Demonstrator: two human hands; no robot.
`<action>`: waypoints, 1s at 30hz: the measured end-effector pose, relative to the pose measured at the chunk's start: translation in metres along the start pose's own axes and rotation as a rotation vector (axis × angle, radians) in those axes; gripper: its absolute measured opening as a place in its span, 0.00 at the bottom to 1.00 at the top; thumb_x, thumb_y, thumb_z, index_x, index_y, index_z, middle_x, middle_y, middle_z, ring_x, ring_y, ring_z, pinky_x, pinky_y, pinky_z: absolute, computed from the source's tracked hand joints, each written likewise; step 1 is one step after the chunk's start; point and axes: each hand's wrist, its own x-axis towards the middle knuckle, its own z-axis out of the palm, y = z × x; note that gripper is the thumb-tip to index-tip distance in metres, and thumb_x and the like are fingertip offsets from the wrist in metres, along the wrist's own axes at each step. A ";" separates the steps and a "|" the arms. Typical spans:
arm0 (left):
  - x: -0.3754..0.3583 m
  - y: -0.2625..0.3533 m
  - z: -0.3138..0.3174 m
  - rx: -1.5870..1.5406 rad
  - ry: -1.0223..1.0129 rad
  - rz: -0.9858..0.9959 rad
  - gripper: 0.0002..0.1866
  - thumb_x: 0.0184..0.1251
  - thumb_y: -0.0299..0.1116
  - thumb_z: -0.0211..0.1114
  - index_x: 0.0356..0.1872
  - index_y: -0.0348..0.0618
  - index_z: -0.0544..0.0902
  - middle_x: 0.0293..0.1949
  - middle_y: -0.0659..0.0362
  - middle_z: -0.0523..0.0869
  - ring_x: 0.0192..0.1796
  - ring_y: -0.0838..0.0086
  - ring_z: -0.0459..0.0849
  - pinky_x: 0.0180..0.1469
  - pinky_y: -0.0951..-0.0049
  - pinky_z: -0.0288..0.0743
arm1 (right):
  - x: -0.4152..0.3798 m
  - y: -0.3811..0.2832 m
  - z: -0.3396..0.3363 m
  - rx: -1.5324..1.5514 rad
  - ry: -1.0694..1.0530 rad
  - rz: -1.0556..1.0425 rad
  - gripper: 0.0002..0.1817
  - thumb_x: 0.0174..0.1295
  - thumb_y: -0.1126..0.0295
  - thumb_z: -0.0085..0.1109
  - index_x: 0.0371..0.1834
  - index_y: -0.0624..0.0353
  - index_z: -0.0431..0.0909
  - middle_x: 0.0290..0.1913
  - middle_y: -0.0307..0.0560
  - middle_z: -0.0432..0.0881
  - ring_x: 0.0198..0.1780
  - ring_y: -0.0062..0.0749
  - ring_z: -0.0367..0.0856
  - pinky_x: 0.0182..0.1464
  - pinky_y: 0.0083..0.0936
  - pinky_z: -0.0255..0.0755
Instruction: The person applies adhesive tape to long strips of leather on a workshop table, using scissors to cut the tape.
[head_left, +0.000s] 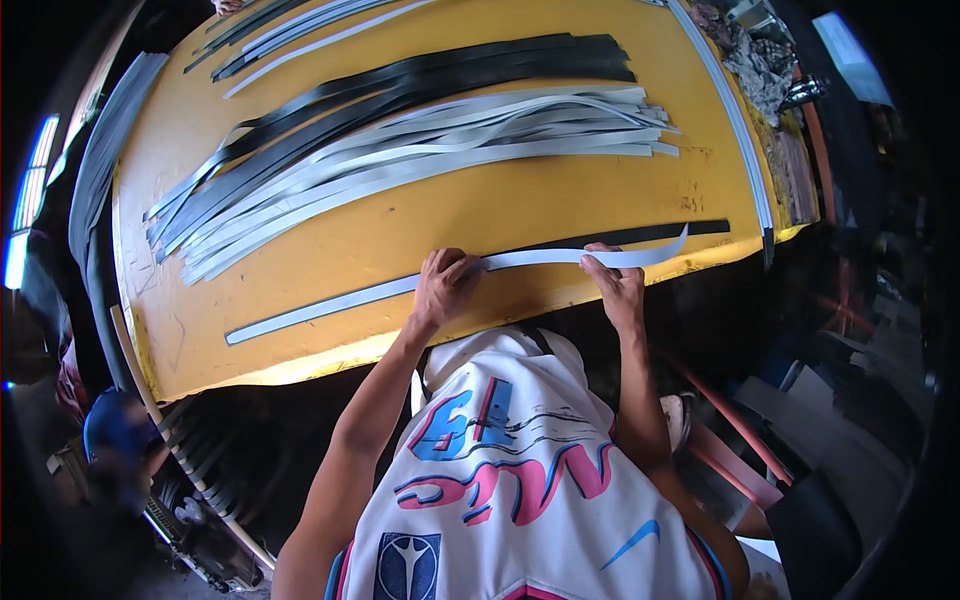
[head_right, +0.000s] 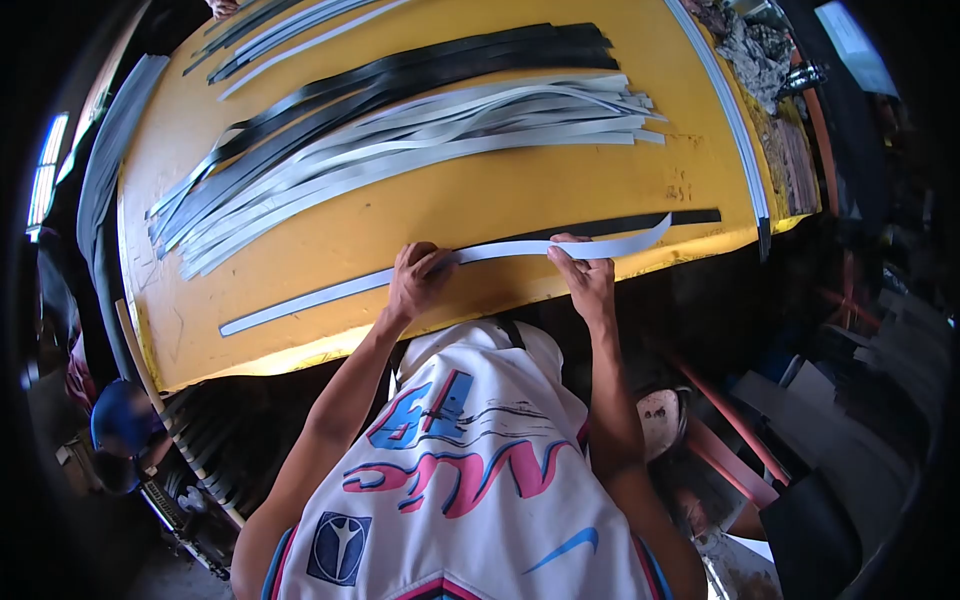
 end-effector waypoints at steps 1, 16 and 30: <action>0.000 -0.001 0.001 -0.003 -0.007 -0.001 0.16 0.59 0.34 0.75 0.49 0.46 0.88 0.46 0.54 0.84 0.50 0.57 0.81 0.54 0.58 0.75 | 0.000 0.001 -0.001 0.000 0.005 0.006 0.11 0.67 0.75 0.68 0.51 0.67 0.84 0.47 0.44 0.86 0.46 0.20 0.83 0.49 0.19 0.78; 0.004 0.005 -0.002 0.001 0.003 -0.014 0.14 0.58 0.32 0.76 0.45 0.48 0.89 0.43 0.56 0.84 0.47 0.58 0.82 0.51 0.58 0.76 | 0.014 0.009 -0.007 0.004 0.019 0.058 0.10 0.67 0.78 0.68 0.49 0.69 0.84 0.42 0.40 0.86 0.43 0.19 0.84 0.47 0.17 0.78; 0.007 0.008 -0.002 0.021 0.026 0.004 0.15 0.53 0.29 0.79 0.43 0.45 0.88 0.40 0.55 0.84 0.43 0.58 0.82 0.45 0.58 0.76 | 0.033 0.038 -0.018 -0.376 0.055 -0.043 0.13 0.64 0.66 0.72 0.47 0.61 0.87 0.42 0.43 0.89 0.43 0.28 0.86 0.46 0.27 0.79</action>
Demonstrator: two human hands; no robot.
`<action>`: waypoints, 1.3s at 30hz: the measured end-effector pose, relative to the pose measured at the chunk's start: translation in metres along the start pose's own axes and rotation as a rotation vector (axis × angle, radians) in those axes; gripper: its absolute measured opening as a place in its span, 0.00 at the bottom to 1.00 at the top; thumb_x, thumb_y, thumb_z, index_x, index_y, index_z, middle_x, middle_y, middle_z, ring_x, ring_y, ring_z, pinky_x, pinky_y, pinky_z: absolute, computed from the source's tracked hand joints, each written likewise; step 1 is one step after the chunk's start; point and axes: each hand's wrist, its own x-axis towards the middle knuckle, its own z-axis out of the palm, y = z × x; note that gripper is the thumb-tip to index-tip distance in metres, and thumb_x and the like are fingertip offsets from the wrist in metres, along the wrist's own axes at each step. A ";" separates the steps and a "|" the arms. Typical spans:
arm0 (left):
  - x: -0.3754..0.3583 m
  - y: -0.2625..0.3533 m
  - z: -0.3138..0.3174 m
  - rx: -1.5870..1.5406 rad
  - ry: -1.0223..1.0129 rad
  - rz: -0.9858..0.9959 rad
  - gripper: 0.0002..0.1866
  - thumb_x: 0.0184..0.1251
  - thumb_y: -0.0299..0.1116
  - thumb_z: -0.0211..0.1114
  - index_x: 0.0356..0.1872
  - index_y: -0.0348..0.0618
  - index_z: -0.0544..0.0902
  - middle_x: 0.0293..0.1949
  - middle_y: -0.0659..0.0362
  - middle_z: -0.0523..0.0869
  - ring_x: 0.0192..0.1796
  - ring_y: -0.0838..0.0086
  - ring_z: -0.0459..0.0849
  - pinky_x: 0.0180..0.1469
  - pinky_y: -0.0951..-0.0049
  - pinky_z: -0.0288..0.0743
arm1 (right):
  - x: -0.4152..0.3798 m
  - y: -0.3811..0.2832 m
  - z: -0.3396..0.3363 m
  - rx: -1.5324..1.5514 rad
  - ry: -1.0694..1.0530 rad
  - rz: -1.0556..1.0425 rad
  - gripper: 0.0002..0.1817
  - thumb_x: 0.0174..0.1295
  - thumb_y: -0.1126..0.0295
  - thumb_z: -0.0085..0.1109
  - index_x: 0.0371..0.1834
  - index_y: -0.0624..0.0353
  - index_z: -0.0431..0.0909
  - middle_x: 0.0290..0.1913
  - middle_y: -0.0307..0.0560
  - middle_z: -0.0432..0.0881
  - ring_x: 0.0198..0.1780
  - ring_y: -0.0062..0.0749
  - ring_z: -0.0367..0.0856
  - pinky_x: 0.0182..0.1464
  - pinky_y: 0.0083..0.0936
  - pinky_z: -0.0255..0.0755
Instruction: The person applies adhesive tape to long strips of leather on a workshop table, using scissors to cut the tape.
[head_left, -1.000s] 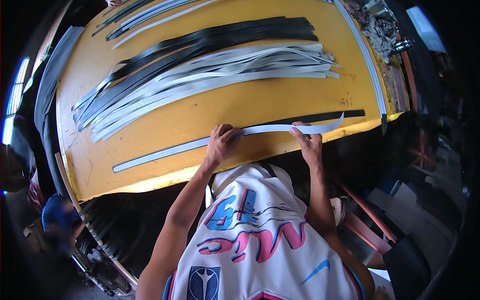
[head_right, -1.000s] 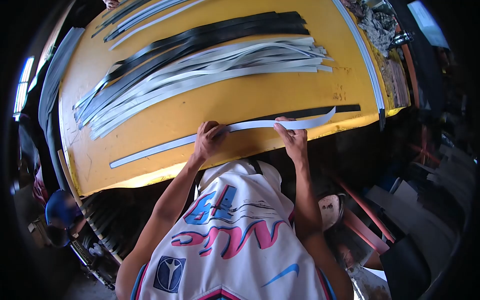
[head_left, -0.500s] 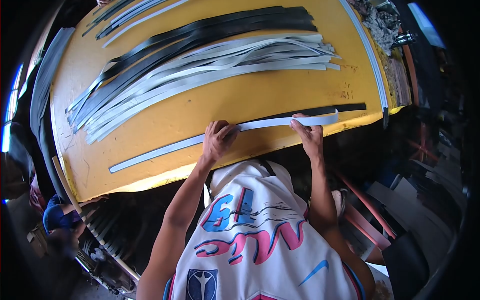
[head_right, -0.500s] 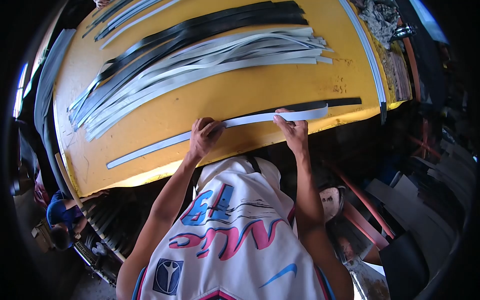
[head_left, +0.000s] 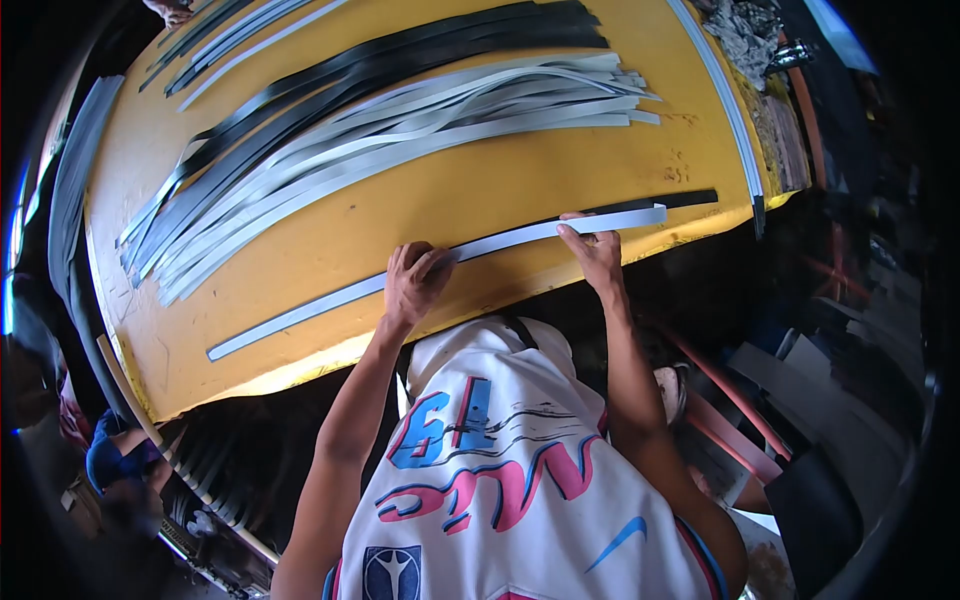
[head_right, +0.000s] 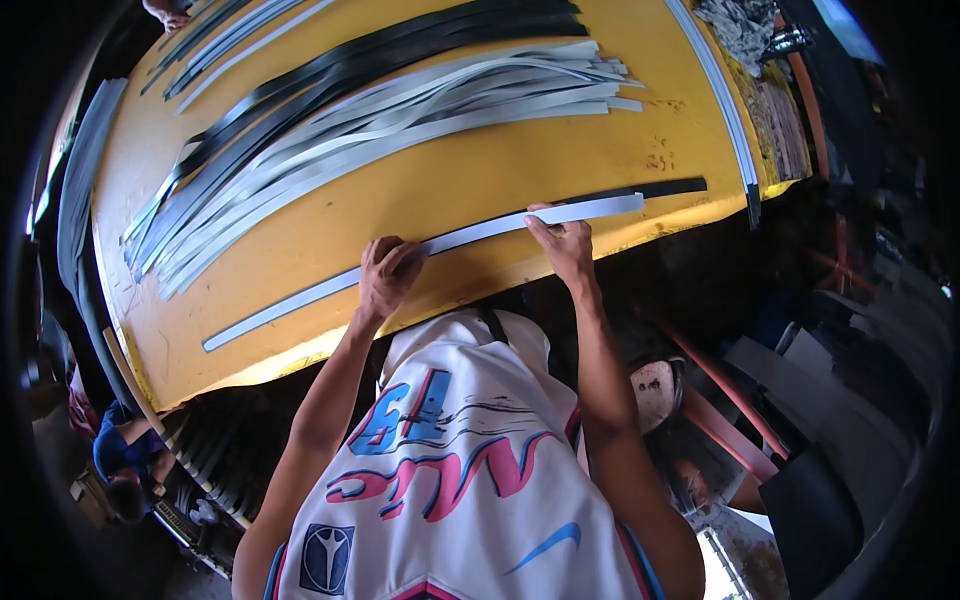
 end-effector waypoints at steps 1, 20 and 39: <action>0.000 -0.001 0.001 -0.001 -0.002 0.001 0.15 0.53 0.29 0.79 0.43 0.45 0.88 0.40 0.55 0.84 0.43 0.58 0.82 0.45 0.58 0.76 | 0.000 0.002 0.000 -0.002 -0.009 0.001 0.13 0.64 0.67 0.72 0.48 0.62 0.87 0.42 0.44 0.89 0.44 0.28 0.86 0.47 0.27 0.80; -0.001 0.001 0.000 0.020 -0.012 -0.018 0.17 0.52 0.29 0.79 0.44 0.46 0.88 0.41 0.55 0.84 0.44 0.58 0.82 0.46 0.58 0.76 | 0.002 0.008 0.002 0.031 -0.029 0.034 0.13 0.65 0.68 0.71 0.48 0.63 0.86 0.42 0.43 0.89 0.43 0.26 0.86 0.47 0.26 0.82; -0.001 0.000 0.003 0.052 -0.012 -0.011 0.17 0.53 0.30 0.79 0.45 0.48 0.87 0.41 0.57 0.83 0.44 0.60 0.81 0.46 0.59 0.75 | 0.009 0.015 0.002 -0.003 -0.061 0.064 0.11 0.63 0.69 0.73 0.46 0.62 0.86 0.34 0.35 0.84 0.36 0.15 0.77 0.39 0.19 0.72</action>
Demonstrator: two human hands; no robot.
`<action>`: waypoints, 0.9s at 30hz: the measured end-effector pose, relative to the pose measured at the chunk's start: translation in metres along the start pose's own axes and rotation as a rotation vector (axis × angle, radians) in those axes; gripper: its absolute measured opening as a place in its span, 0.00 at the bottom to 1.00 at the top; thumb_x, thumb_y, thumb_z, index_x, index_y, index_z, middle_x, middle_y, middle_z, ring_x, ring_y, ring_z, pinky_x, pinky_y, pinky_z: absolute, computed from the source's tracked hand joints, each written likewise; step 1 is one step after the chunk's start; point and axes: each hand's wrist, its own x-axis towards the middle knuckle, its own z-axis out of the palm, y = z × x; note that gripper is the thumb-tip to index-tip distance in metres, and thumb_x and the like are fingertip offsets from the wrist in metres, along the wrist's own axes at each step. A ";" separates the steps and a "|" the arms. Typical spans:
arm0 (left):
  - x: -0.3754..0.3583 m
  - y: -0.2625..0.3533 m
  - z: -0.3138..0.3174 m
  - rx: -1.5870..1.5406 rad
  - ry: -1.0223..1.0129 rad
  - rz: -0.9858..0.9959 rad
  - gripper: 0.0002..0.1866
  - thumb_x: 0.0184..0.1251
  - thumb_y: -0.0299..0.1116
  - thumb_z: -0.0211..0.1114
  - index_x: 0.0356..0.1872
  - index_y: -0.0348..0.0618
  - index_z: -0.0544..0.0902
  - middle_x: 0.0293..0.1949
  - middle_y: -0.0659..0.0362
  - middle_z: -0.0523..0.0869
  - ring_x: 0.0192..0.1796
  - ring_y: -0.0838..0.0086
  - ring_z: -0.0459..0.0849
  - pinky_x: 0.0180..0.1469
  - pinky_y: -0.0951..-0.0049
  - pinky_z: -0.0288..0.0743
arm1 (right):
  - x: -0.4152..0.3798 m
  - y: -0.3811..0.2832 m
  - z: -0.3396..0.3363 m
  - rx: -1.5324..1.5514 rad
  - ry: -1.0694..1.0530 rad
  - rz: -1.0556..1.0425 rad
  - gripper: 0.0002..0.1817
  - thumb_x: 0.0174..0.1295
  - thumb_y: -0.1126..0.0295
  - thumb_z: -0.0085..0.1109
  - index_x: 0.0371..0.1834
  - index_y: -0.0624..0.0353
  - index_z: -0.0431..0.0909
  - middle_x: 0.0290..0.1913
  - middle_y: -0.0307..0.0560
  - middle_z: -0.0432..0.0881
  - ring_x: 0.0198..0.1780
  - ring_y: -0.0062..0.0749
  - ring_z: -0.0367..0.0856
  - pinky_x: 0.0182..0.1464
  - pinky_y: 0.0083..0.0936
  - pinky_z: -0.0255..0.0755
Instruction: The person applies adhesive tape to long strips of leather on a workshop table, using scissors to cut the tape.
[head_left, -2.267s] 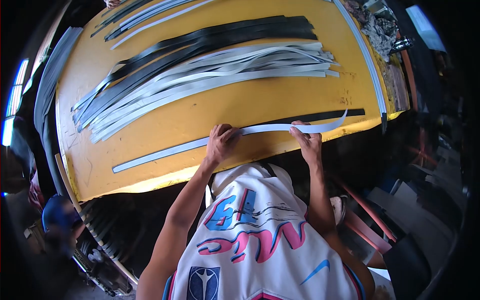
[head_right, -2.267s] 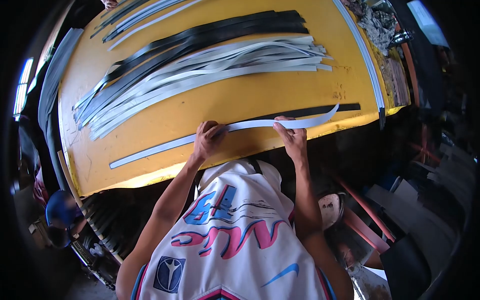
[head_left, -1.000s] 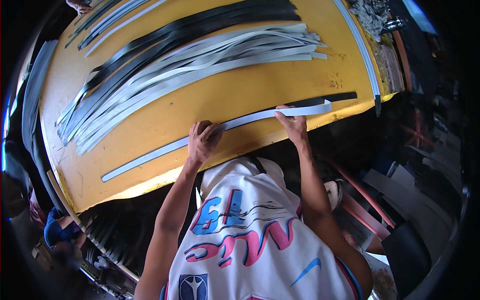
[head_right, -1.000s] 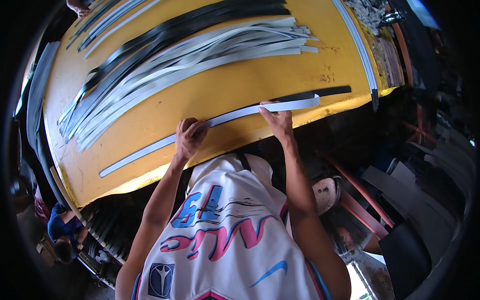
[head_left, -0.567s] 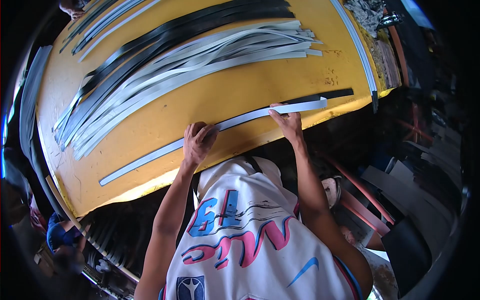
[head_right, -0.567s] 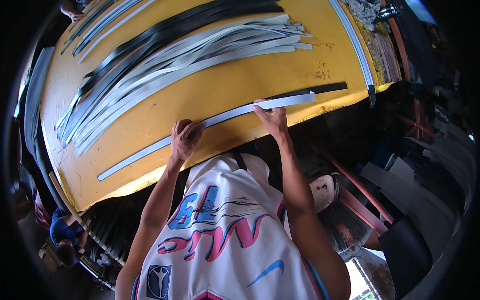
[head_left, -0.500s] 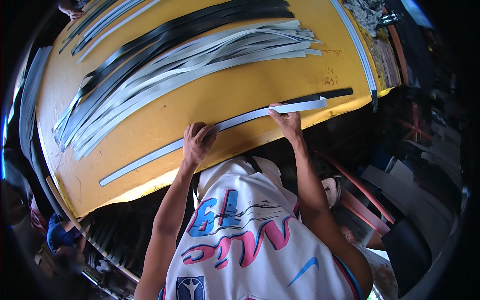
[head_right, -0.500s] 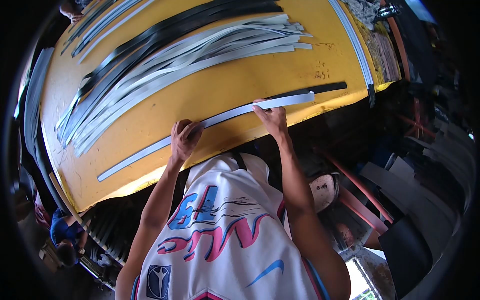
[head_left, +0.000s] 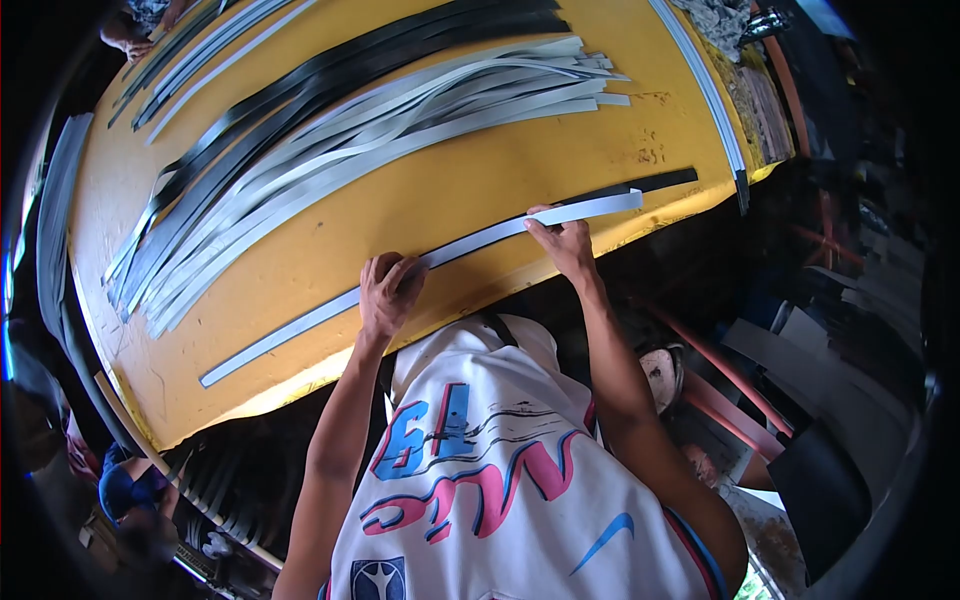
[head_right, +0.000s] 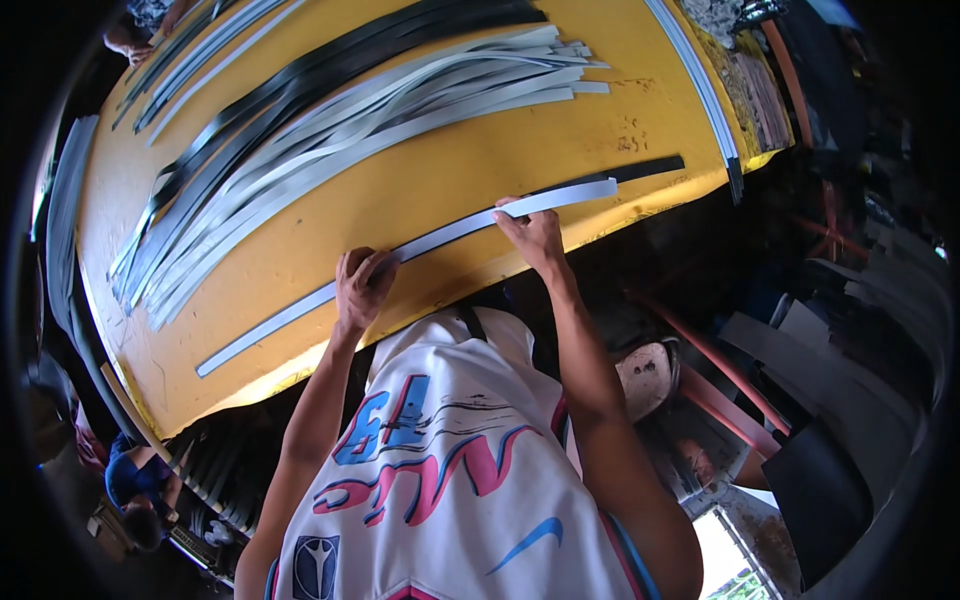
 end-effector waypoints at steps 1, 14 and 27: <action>0.000 0.000 0.000 0.000 -0.001 0.001 0.17 0.53 0.30 0.79 0.45 0.48 0.87 0.41 0.57 0.83 0.44 0.60 0.81 0.46 0.59 0.75 | 0.000 -0.001 0.000 -0.037 0.000 0.011 0.12 0.63 0.68 0.73 0.45 0.62 0.86 0.33 0.33 0.83 0.34 0.14 0.75 0.37 0.18 0.71; 0.001 0.000 0.000 0.001 -0.004 0.006 0.17 0.54 0.30 0.79 0.45 0.50 0.86 0.41 0.57 0.83 0.43 0.60 0.81 0.46 0.59 0.75 | 0.003 0.006 0.002 -0.078 0.032 -0.035 0.11 0.62 0.66 0.71 0.42 0.61 0.86 0.26 0.38 0.79 0.28 0.22 0.71 0.34 0.26 0.69; 0.000 0.000 0.000 0.002 0.003 0.017 0.17 0.54 0.29 0.79 0.46 0.50 0.86 0.41 0.57 0.83 0.44 0.60 0.81 0.47 0.60 0.75 | 0.003 -0.003 0.000 -0.178 0.005 -0.038 0.12 0.62 0.65 0.71 0.43 0.60 0.86 0.25 0.40 0.80 0.27 0.26 0.73 0.34 0.28 0.71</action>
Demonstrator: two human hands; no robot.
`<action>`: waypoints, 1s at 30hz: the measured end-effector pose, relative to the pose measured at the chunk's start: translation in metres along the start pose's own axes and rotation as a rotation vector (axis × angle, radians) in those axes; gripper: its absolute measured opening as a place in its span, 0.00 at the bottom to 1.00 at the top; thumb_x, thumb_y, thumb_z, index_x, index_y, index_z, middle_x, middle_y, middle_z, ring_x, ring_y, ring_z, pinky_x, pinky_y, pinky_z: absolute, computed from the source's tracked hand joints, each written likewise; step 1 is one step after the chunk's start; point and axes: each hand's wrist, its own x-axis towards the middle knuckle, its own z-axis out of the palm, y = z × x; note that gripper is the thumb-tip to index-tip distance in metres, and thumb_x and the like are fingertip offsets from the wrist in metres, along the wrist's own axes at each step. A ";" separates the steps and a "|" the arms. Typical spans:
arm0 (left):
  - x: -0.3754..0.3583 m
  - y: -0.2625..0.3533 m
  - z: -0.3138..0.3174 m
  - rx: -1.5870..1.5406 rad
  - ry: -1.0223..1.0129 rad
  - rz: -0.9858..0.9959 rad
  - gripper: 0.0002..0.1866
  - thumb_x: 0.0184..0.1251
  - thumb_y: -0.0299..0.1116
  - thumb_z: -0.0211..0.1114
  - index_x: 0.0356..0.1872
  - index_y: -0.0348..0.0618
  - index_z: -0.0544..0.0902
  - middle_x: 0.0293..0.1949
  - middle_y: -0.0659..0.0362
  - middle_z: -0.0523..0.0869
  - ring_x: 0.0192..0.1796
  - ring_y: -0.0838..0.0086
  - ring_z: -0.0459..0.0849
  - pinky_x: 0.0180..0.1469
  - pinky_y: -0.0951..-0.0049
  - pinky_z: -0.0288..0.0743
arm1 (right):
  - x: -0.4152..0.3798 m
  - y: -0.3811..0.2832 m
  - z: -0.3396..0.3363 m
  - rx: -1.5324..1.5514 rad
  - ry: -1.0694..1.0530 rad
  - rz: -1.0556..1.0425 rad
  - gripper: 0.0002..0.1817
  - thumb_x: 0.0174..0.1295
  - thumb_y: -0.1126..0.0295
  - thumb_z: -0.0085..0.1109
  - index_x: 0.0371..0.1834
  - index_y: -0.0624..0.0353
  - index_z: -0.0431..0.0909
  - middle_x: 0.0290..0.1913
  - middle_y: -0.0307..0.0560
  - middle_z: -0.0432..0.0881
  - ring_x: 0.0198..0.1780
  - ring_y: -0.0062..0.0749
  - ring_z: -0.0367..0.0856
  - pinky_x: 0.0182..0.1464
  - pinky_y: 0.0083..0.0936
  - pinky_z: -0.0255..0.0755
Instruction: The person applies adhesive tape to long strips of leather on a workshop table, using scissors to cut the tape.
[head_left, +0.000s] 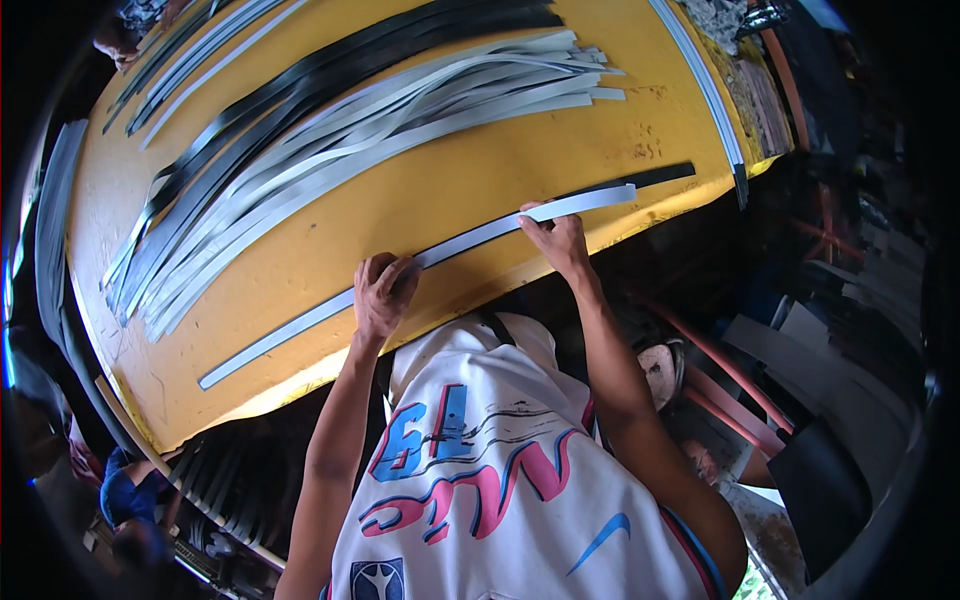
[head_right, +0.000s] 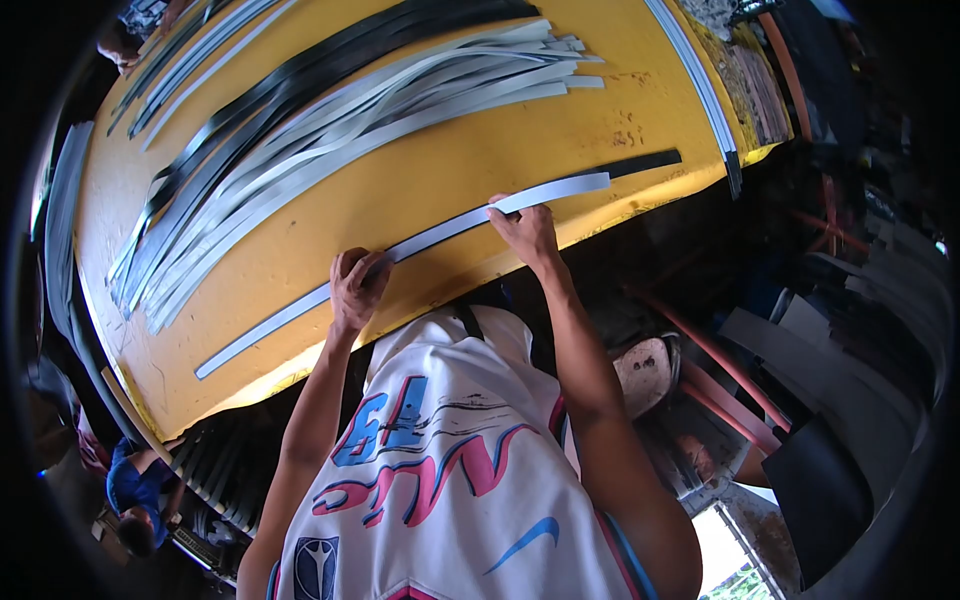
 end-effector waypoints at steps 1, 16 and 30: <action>0.000 0.000 0.000 -0.001 -0.003 0.001 0.17 0.54 0.29 0.79 0.46 0.50 0.86 0.41 0.57 0.83 0.44 0.60 0.81 0.47 0.60 0.75 | 0.001 -0.001 -0.001 -0.011 -0.009 0.006 0.12 0.62 0.65 0.71 0.43 0.60 0.86 0.26 0.40 0.80 0.27 0.26 0.73 0.34 0.28 0.71; 0.001 0.007 0.001 0.039 -0.032 -0.063 0.17 0.53 0.29 0.78 0.44 0.48 0.85 0.44 0.56 0.82 0.47 0.59 0.80 0.50 0.59 0.73 | 0.001 0.000 0.003 -0.070 -0.004 0.027 0.15 0.60 0.62 0.73 0.44 0.59 0.86 0.35 0.48 0.89 0.35 0.38 0.86 0.42 0.33 0.79; 0.015 0.059 0.058 0.174 -0.551 0.228 0.37 0.71 0.41 0.62 0.77 0.37 0.62 0.81 0.50 0.60 0.82 0.57 0.56 0.80 0.52 0.50 | 0.003 0.021 0.013 -0.092 0.043 -0.013 0.16 0.58 0.60 0.74 0.45 0.56 0.85 0.39 0.51 0.89 0.42 0.50 0.87 0.47 0.41 0.80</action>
